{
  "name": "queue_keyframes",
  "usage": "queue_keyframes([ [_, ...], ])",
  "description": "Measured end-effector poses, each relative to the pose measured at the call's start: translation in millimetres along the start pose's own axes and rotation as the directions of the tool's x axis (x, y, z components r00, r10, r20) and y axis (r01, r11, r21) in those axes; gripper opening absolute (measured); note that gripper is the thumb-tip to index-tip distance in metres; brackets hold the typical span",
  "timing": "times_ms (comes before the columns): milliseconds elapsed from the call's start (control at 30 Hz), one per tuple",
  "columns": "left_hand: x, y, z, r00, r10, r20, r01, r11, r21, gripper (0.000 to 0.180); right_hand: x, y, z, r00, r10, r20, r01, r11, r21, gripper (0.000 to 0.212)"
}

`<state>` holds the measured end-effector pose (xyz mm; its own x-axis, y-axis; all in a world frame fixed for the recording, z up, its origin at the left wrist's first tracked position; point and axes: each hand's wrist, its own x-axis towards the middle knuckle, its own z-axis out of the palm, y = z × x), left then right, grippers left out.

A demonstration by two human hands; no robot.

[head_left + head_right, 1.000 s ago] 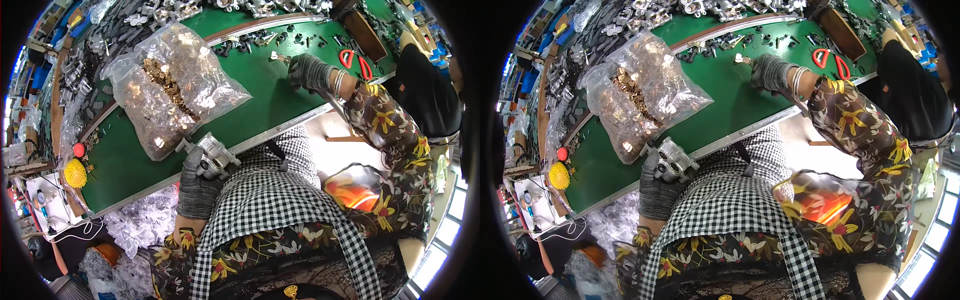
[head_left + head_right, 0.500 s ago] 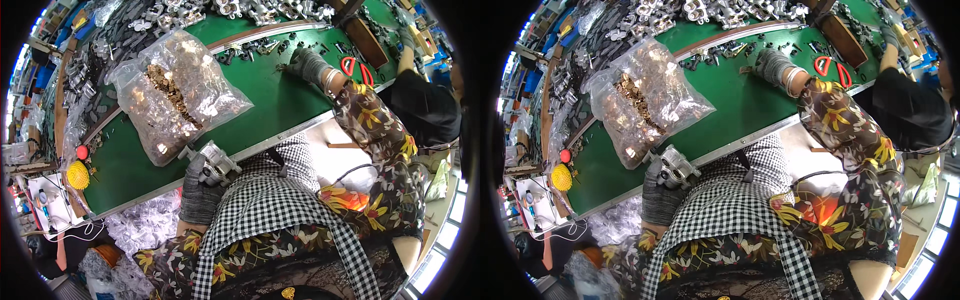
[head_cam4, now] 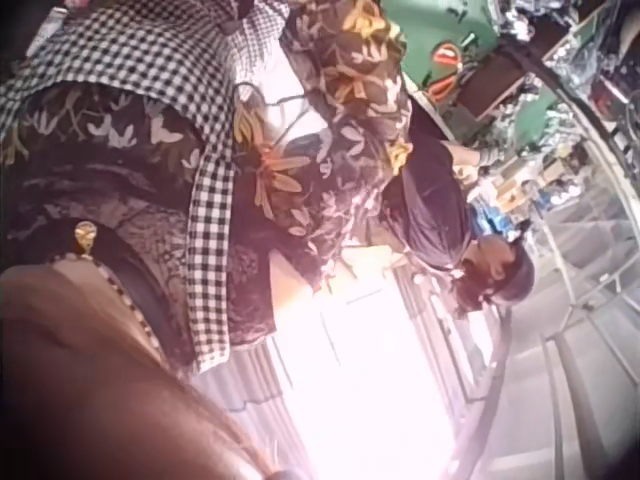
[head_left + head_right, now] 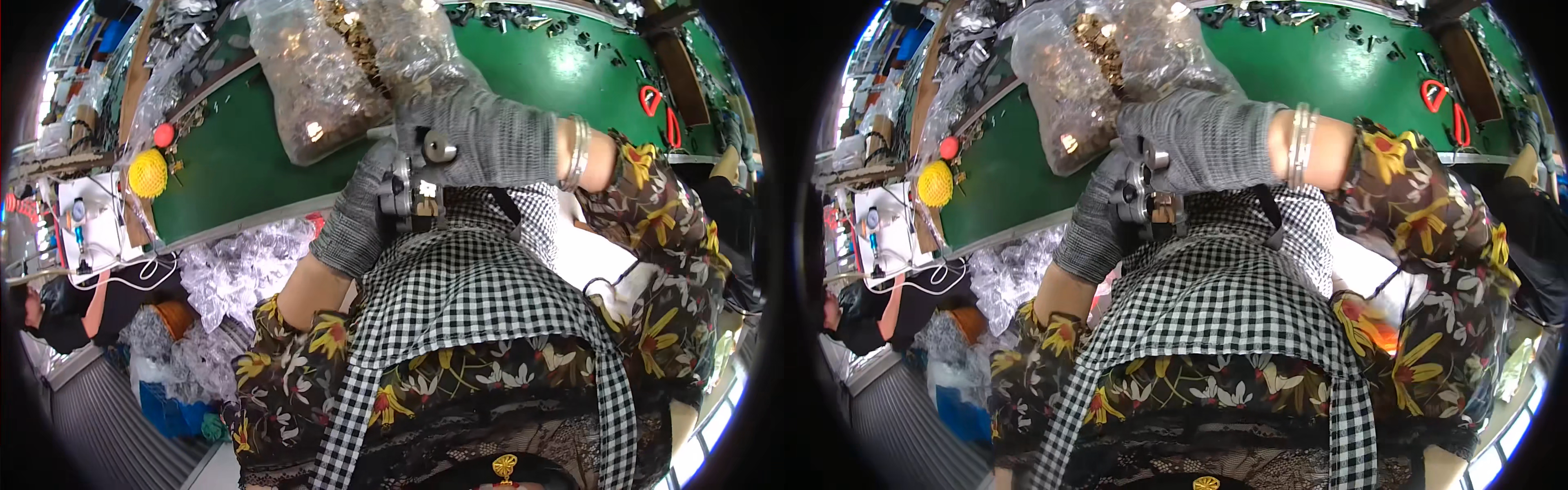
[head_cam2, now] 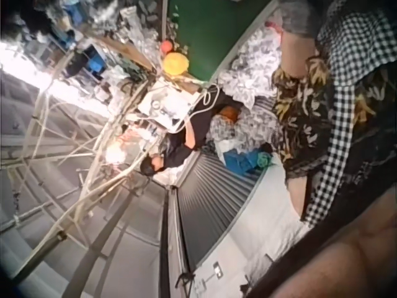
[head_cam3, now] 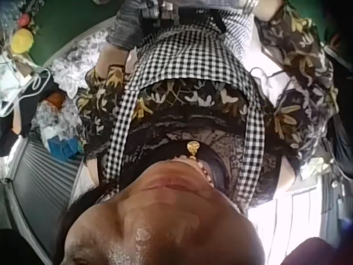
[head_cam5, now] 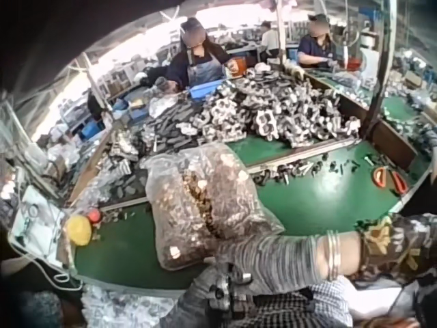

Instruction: Packaging small metal components into plastic bags at an assembly station.

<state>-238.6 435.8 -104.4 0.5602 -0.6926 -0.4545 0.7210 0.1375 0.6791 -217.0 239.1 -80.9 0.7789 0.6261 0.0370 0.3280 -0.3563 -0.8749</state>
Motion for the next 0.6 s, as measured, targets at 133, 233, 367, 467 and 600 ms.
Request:
queue_keyframes([
  [133,-21.1,1.7,-7.5,0.964,-0.115,-0.241,0.075,0.982,-0.171,0.033,19.7,-36.4,3.3,0.991,-0.069,0.114,0.107,0.923,-0.371,0.04],
  [233,-20.9,-5.8,-11.8,0.944,-0.045,-0.326,-0.003,0.989,-0.146,0.039,22.2,-21.1,17.2,0.993,0.021,0.113,0.017,0.946,-0.324,0.038],
  [367,-19.4,-7.6,-18.6,0.94,-0.054,-0.337,-0.021,0.976,-0.215,0.042,22.1,-20.5,22.1,0.997,0.057,0.053,-0.05,0.991,-0.123,0.034],
  [467,-23.2,-0.7,-14.5,0.933,-0.081,-0.35,-0.022,0.96,-0.28,0.043,24.2,-28.5,21.4,0.992,0.116,0.043,-0.113,0.991,-0.072,0.032],
  [600,-29.4,8.1,-6.5,0.926,-0.051,-0.374,-0.048,0.967,-0.249,0.042,24.8,-26.1,22.1,0.993,0.111,0.029,-0.11,0.994,-0.016,0.029],
])
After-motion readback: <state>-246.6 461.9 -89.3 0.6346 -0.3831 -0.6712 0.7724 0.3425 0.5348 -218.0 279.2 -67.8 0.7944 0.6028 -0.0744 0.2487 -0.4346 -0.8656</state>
